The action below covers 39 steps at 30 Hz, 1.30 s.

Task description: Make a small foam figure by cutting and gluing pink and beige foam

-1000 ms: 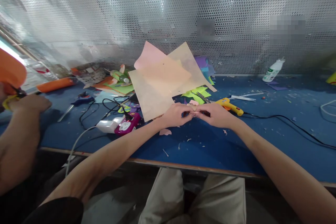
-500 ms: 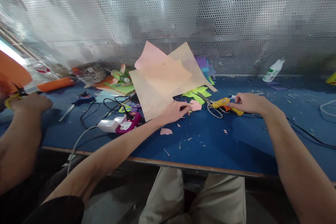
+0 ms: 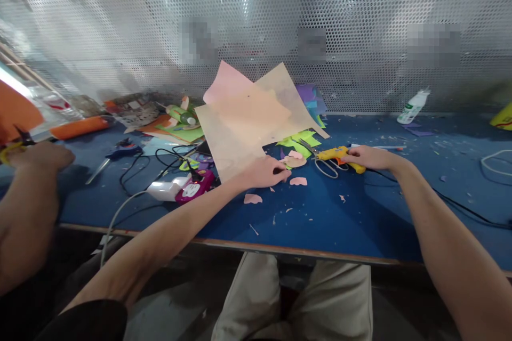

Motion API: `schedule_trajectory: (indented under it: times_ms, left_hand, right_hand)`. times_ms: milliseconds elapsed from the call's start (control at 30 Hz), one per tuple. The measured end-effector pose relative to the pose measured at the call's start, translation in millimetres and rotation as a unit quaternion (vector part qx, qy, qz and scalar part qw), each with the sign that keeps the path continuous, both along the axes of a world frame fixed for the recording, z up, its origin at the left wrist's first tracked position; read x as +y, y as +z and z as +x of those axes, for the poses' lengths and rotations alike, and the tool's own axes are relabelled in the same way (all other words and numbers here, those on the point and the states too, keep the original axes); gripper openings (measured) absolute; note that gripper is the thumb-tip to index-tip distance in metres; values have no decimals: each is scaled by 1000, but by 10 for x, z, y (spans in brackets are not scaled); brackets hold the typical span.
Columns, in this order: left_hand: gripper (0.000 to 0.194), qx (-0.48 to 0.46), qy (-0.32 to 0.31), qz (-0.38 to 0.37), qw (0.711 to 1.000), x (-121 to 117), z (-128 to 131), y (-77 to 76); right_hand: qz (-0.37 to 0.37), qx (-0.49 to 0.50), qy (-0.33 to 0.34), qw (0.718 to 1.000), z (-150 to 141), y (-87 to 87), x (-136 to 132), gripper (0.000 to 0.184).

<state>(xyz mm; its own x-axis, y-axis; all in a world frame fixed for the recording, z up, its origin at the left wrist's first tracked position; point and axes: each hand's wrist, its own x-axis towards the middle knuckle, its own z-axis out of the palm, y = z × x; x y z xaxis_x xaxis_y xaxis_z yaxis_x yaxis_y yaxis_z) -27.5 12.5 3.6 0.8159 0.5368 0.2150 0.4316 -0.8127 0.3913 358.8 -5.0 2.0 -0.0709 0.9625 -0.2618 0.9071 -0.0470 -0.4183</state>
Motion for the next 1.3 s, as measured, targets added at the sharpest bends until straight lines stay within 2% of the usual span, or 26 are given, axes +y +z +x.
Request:
schedule_trajectory:
  times_ms: [67, 133, 200, 267, 400, 500, 667, 833, 1100, 1300]
  left_hand:
    - [48, -4, 27, 75, 997, -7, -14, 46]
    - [43, 2, 25, 136, 990, -10, -29, 95]
    - [38, 17, -13, 171, 985, -11, -46, 138]
    - [33, 29, -60, 185, 980, -12, -63, 168]
    - [31, 60, -124, 185, 973, -10, -96, 187]
    - [32, 77, -133, 184, 971, -2, -116, 170]
    - [36, 58, -136, 179, 973, 21, -129, 121]
    - [35, 63, -140, 184, 971, 31, -126, 106]
    - [37, 84, -140, 179, 970, 0, -112, 143]
    - [37, 91, -136, 179, 970, -10, -101, 138]
  right_hand:
    - [5, 82, -8, 997, -74, 37, -45, 50]
    - [19, 188, -4, 982, -169, 90, -102, 40]
    - [50, 258, 6, 965, -259, 150, -162, 30]
    - [82, 281, 20, 956, -339, 203, -221, 24]
    - [79, 246, 46, 965, -524, 240, -325, 26]
    - [61, 180, 48, 981, -696, 216, -371, 36]
    - [-11, 127, 112, 985, -883, 163, -378, 43]
    - [5, 72, 138, 988, -904, 155, -366, 45]
    - [-17, 111, 132, 985, -972, 242, -411, 44]
    - [6, 64, 132, 989, -926, 157, -362, 47]
